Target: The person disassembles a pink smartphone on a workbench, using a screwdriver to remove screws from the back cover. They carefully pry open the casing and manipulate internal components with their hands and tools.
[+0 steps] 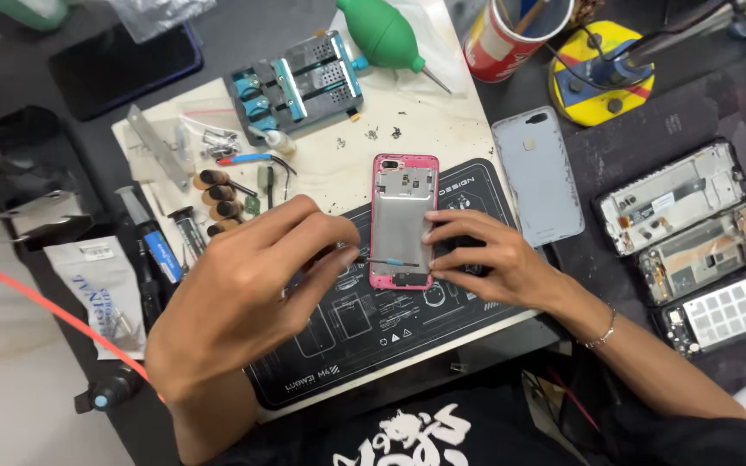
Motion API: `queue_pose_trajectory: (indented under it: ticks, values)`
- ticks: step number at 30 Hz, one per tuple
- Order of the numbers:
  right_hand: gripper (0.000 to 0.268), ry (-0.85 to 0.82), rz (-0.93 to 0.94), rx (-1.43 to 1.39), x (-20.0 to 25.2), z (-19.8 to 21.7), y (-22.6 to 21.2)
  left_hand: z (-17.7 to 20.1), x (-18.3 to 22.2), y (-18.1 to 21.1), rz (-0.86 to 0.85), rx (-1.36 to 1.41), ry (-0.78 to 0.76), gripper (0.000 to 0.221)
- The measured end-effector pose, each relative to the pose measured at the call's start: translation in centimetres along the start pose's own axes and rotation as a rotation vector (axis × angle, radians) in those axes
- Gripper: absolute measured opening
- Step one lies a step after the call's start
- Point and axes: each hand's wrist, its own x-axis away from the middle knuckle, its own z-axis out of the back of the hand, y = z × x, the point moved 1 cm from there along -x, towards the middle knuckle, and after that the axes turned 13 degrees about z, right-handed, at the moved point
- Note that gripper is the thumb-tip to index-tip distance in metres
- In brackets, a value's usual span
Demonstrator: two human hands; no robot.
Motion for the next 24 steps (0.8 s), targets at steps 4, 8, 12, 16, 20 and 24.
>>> queue_pose_trajectory:
  ticks: [4,8,12,16,20,24]
  values:
    - [0.016,0.009,-0.002,-0.004,-0.5,0.5,-1.1,-0.3,1.0,1.9,-0.042,-0.062,0.019,0.011]
    - [0.016,0.021,0.044,0.027,-0.6,0.4,-1.0,-1.3,1.3,2.2,-0.083,-0.072,-0.001,0.011]
    - [0.017,0.024,0.087,0.055,-0.4,0.4,-1.2,-2.4,1.2,2.7,-0.139,-0.113,0.020,0.011]
    - [0.017,0.007,0.117,0.091,0.0,0.0,-1.6,-3.2,1.6,3.1,-0.165,-0.122,0.021,0.011]
    - [0.016,0.030,0.129,0.084,-0.1,-0.3,-1.8,-3.3,1.9,3.4,-0.171,-0.173,0.035,0.010]
    - [0.014,0.034,0.092,0.054,-0.1,-0.1,-2.0,-2.6,2.0,3.5,-0.116,-0.174,0.034,0.011]
